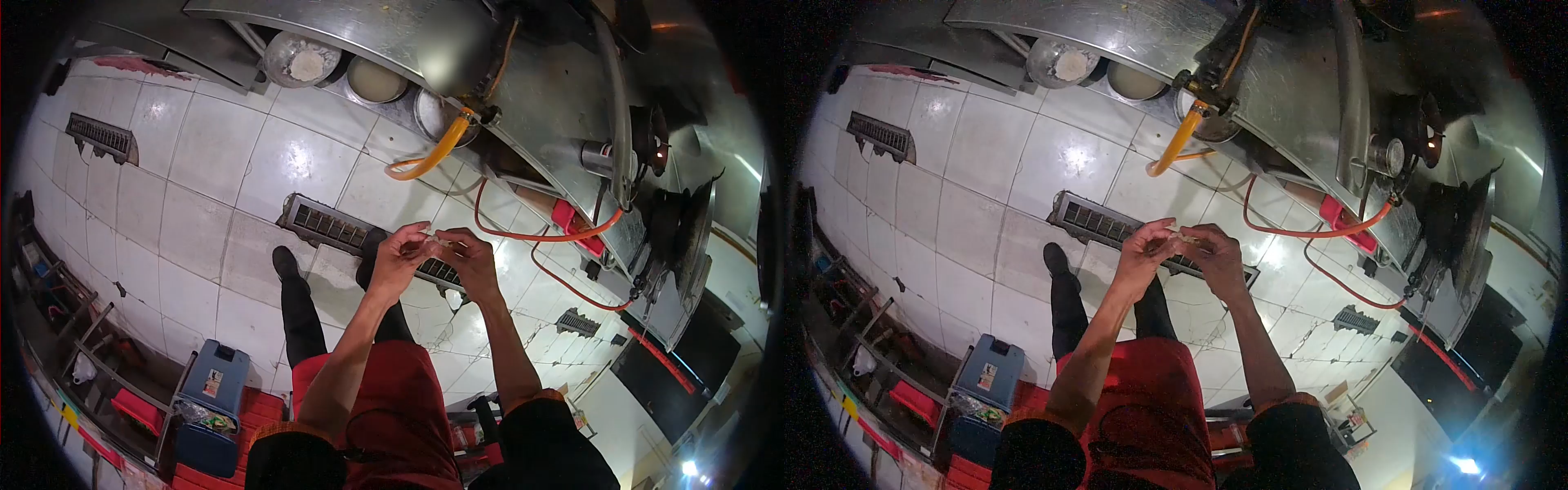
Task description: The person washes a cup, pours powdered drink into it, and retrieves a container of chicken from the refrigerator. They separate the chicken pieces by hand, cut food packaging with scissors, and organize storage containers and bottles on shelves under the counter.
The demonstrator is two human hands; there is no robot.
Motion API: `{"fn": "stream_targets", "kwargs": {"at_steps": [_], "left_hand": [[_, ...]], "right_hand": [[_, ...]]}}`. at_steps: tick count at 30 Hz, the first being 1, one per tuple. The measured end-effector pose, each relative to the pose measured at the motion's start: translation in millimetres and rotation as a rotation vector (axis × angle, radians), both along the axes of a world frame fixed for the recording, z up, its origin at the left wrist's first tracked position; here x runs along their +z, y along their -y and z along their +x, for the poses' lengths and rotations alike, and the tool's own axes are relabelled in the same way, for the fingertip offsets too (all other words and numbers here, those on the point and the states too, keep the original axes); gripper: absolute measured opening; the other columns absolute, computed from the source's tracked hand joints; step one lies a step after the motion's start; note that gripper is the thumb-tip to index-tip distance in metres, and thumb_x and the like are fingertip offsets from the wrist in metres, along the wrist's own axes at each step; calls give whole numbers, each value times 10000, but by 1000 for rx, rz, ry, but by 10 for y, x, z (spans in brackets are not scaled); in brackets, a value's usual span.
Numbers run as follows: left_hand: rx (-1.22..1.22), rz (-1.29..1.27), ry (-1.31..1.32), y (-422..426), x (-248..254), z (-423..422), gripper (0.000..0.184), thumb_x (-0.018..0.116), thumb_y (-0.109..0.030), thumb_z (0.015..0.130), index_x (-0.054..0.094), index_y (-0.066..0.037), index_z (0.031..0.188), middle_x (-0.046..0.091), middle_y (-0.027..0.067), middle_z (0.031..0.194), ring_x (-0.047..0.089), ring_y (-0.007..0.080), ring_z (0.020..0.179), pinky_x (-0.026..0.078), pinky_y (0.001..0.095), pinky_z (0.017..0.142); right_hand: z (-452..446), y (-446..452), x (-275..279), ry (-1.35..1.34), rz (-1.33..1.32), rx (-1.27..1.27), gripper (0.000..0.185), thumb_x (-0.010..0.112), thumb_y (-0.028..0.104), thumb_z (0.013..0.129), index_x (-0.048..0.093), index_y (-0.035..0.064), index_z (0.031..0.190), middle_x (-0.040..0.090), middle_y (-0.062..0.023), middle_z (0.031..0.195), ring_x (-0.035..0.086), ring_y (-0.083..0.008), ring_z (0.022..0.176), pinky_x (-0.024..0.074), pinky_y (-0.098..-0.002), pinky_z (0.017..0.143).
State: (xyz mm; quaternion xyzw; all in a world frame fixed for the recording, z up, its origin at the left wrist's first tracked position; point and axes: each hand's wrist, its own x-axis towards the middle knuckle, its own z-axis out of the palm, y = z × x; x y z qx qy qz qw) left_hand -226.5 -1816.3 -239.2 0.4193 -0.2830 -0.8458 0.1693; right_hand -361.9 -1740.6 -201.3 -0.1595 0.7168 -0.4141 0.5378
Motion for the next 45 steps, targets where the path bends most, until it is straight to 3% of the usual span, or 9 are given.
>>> {"fn": "stream_targets", "kwargs": {"at_steps": [7,13,16,23,32,36,39,43,45], "left_hand": [[-69,118,15,101,153,-65,403,668,16,812,545,-30,1193,642,32,882,595,80,806,482,208,733],[3,-330,127,-102,36,-122,375,700,-36,805,565,-26,1154,635,50,885,584,60,751,473,202,638],[67,-472,250,-120,58,-142,355,701,-40,795,581,-32,1130,636,62,878,591,71,709,483,214,621],[-394,-1133,283,-122,252,-232,328,713,-95,716,646,-100,1036,617,39,1008,573,231,934,425,372,807],[-453,-1193,353,-339,428,-242,296,599,-297,828,684,-73,1002,369,77,1409,288,328,1285,220,503,998],[-650,-1212,350,-426,442,-143,444,538,-465,874,676,-84,1055,292,86,1465,208,336,1347,170,550,1024],[-543,-1167,335,-436,464,-116,451,568,-475,851,682,-84,1047,300,97,1458,203,342,1346,183,572,1012],[-368,-1049,284,-395,448,-14,402,657,-321,825,613,-45,1115,418,138,1358,396,331,1231,326,461,980],[-279,-971,274,-400,475,164,409,669,-247,814,576,-29,1147,503,151,1243,481,324,1137,382,414,940]], "right_hand": [[-16,-36,53,167,-46,-171,349,622,-56,827,560,-20,1168,641,-84,960,616,-127,887,507,-256,813],[66,-103,27,-17,-88,-243,210,612,-36,838,575,6,1040,640,-80,971,603,-122,883,489,-266,782],[67,-228,-111,294,-185,-714,203,593,2,852,542,30,1047,627,-83,1002,584,-135,912,463,-291,792],[88,-227,-60,852,-174,-736,423,442,429,963,484,76,1192,599,-63,1020,587,-148,919,476,-311,822],[100,-203,-178,887,-124,-813,370,434,476,954,550,126,925,612,-14,888,598,-154,833,487,-319,765],[55,-150,-342,718,33,-981,335,456,471,947,519,171,810,587,-5,718,546,-106,553,468,-242,494],[-12,-171,-433,727,86,-1038,335,459,460,949,517,161,810,570,-9,681,490,-83,467,416,-206,410],[-278,-249,-819,904,-187,-883,312,482,383,956,499,101,824,517,-17,637,501,-131,564,479,-236,537],[-602,-30,-1098,876,-120,-1153,256,504,297,955,501,72,832,504,-29,690,527,-171,672,497,-287,623]]}}
